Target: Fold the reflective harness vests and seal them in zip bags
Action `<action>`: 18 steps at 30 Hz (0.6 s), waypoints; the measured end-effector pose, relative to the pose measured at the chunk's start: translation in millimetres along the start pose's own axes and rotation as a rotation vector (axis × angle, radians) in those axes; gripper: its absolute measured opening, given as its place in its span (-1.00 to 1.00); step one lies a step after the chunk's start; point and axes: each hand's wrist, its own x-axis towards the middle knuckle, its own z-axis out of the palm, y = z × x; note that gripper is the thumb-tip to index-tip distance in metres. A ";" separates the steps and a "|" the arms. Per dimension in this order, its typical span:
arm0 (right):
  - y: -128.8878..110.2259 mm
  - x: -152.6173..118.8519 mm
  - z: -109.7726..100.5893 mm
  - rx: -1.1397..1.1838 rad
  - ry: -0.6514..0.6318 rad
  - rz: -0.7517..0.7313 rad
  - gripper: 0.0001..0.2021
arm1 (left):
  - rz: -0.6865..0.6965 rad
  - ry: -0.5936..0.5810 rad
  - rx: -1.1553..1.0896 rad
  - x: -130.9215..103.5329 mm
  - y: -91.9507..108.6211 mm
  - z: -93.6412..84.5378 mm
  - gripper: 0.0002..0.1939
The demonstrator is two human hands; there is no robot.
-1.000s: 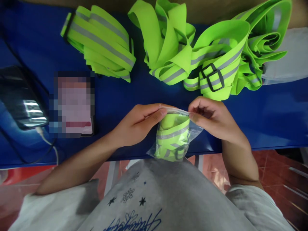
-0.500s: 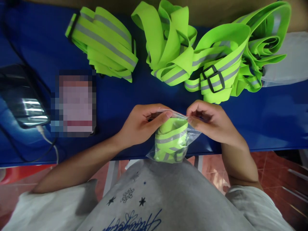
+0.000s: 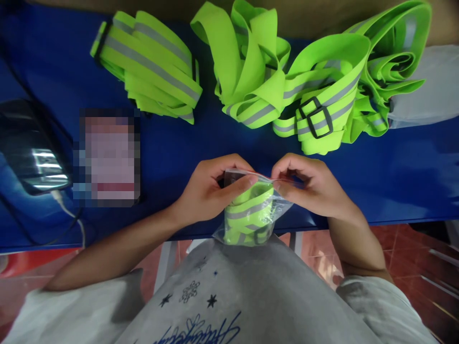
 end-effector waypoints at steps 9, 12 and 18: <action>-0.5 0.3 6.3 -0.005 0.018 0.028 -0.96 | 0.002 -0.032 0.006 3.5 2.1 3.0 -0.83; 0.2 0.7 7.9 0.000 0.016 0.020 -0.96 | -0.005 -0.004 0.024 3.1 0.9 4.7 -0.83; 2.9 1.6 8.1 -0.028 0.024 0.060 -0.95 | -0.002 0.004 0.024 3.7 -0.4 5.5 -0.83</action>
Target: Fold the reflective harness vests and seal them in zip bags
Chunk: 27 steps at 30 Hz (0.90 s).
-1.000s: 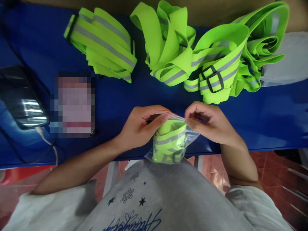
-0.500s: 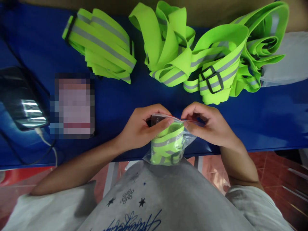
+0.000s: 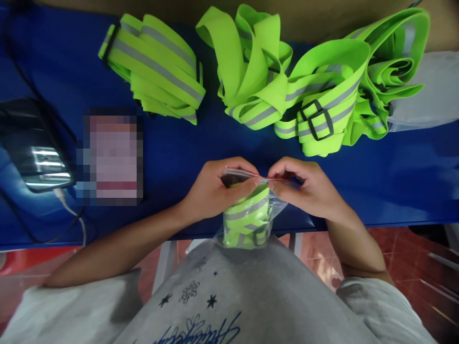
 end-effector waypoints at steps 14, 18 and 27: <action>10.5 1.5 19.8 0.024 0.129 -0.053 -0.92 | 0.039 0.063 -0.027 4.1 -9.0 8.4 -0.86; 15.0 2.8 12.7 0.093 0.078 -0.002 -0.86 | 0.006 0.005 -0.029 7.6 -9.2 0.2 -0.77; 10.9 -3.8 -32.3 0.085 0.058 0.074 -0.71 | 0.027 -0.150 -0.051 12.8 7.6 -36.2 -0.59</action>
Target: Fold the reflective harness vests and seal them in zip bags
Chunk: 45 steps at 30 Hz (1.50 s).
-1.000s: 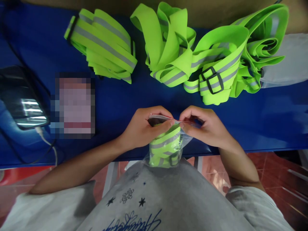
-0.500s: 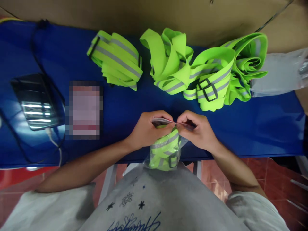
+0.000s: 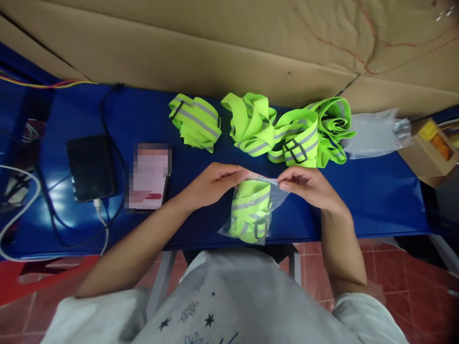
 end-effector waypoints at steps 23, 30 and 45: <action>21.6 -64.4 85.9 0.409 0.243 0.027 -0.36 | 0.040 0.162 -0.357 -3.9 -8.2 28.3 -0.56; 81.7 -140.1 -20.7 0.189 1.067 0.205 -0.56 | 0.026 0.117 -0.180 -3.1 -10.3 30.3 -0.64; 80.3 -118.4 -161.4 -0.573 1.720 -0.145 -0.49 | -0.044 0.126 -0.066 0.7 -14.0 29.9 -0.70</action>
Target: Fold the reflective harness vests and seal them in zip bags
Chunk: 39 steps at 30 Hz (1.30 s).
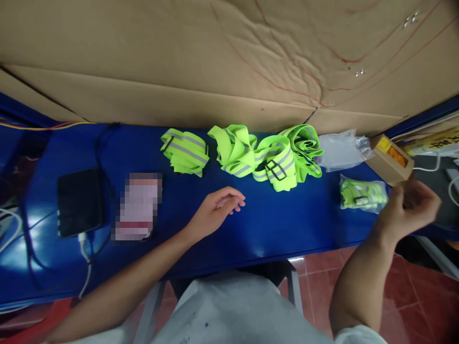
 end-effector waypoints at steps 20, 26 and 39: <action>-279.0 -140.4 95.9 0.308 -0.982 -1.132 -0.63 | 0.450 0.685 0.788 1.8 9.1 -28.3 -0.63; -283.9 -155.9 96.3 0.414 -1.043 -1.074 -0.69 | 0.345 0.684 1.117 19.7 5.4 -75.0 -0.21; -194.0 -168.2 33.3 0.454 -1.179 -0.772 -0.36 | 0.658 0.053 1.502 -56.8 15.3 -5.0 -0.59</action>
